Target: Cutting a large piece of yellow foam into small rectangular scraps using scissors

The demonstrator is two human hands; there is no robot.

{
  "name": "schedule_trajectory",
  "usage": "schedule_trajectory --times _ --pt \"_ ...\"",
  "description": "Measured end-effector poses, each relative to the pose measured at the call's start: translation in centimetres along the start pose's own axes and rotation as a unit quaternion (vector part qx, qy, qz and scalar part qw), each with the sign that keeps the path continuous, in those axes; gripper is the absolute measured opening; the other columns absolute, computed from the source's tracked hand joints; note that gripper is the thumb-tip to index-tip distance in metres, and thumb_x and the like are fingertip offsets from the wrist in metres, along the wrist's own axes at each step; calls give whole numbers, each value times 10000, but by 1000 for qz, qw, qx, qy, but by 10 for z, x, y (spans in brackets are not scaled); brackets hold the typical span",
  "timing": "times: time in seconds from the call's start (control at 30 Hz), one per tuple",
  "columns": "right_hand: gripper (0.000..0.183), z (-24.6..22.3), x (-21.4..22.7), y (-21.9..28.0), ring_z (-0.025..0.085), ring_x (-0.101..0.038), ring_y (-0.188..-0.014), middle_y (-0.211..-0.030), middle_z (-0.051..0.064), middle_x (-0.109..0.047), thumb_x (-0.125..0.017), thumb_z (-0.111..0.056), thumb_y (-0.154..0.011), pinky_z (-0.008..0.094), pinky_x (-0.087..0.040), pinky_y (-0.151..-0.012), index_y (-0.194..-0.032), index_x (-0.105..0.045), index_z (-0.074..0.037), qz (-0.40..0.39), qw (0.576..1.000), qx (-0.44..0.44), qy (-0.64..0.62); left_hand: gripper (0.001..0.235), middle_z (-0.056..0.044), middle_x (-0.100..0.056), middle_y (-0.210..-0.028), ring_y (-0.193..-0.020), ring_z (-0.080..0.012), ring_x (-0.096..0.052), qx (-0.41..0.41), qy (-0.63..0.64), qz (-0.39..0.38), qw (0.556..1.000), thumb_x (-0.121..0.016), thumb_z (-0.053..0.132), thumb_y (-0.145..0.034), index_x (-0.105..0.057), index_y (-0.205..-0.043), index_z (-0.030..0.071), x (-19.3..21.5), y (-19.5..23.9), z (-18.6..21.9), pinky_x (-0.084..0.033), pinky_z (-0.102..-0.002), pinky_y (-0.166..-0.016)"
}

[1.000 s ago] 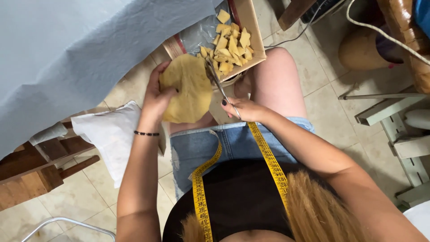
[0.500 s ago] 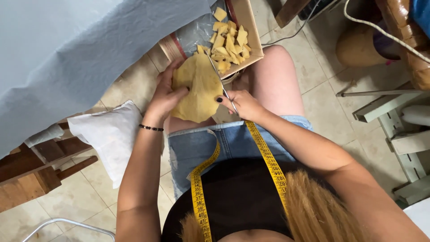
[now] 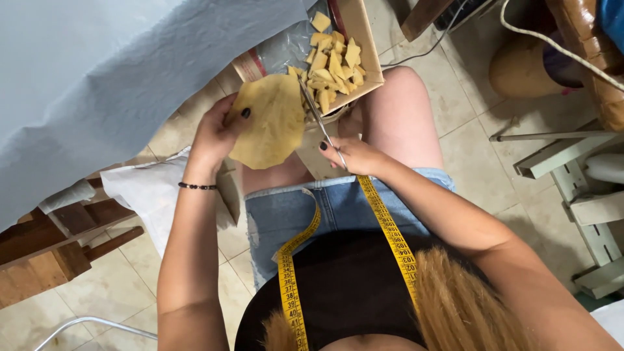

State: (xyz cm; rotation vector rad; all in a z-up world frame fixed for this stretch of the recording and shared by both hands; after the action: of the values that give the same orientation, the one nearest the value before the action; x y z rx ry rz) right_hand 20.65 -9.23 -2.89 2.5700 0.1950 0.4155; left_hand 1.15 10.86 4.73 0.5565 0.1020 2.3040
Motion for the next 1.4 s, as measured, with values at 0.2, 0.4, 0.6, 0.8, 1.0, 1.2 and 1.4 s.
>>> schedule_trajectory --times 0.2,0.4,0.6,0.8,1.0,1.2,1.4 --pt "716 -37 7 11 576 -545 -1197 -1199 407 -618 -271 -617 -1038 622 -427 -1064 -1144 -551 33 -72 995 63 36 451 -263 -714 -1118 -1088 -383 -688 -24 -90 -51 994 -671 251 -986 -627 -1387 50 1 -3 2 -550 -536 -895" --pt "577 -22 5 6 420 -687 -1007 -884 155 -741 -382 -659 -1008 517 -530 -915 -953 -598 -126 12 999 22 22 438 -275 -654 -1278 -1164 -409 -639 -2 -18 -88 996 -616 173 -995 -592 -1396 -1 -15 1 8 -548 -546 -912" --pt "598 -26 8 10 268 -721 -716 -579 46 -684 -506 -630 -1002 373 -563 -733 -680 -608 -137 97 995 -18 -6 606 -318 -566 -1387 -1198 -464 -609 13 43 -61 997 -700 316 -1016 -472 -1516 61 -14 -13 -21 -560 -534 -891" --pt "569 -10 3 4 259 -693 -628 -531 48 -667 -573 -569 -997 347 -551 -675 -651 -609 -119 103 994 -36 -23 560 -201 -693 -1199 -1054 -264 -687 28 94 -14 995 -822 283 -914 -619 -1378 44 -10 -8 -38 -602 -416 -822" --pt "529 21 -2 -14 184 -658 -584 -527 -6 -666 -582 -556 -1011 293 -532 -642 -656 -598 -164 101 994 -29 -35 449 -196 -689 -1166 -996 -224 -678 -17 75 13 997 -781 155 -941 -646 -1345 15 5 -6 -11 -612 -394 -758" --pt "598 -12 4 3 432 -682 -1009 -939 190 -743 -313 -647 -1017 513 -521 -921 -968 -578 -113 -49 998 19 30 427 -179 -694 -1146 -1024 -203 -644 -45 46 -21 998 -759 129 -962 -655 -1372 67 21 -14 -17 -575 -396 -838" --pt "631 -26 6 5 531 -614 -1102 -1042 294 -695 -341 -656 -1009 599 -483 -981 -1047 -557 -64 -59 996 38 48 407 -274 -653 -1301 -1270 -445 -565 -25 -9 -151 988 -617 -10 -915 -676 -1316 24 6 0 14 -443 -604 -1042"
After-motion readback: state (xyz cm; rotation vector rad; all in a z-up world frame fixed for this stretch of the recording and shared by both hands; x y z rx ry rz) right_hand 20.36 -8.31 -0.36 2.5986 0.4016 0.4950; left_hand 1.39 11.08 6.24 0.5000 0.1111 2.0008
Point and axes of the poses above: each hand's wrist, its own y-axis away from the middle knuckle, its own x-axis out of the back of the hand, z = x × y, the point moved 4 cm from there along -y, towards the middle knuckle
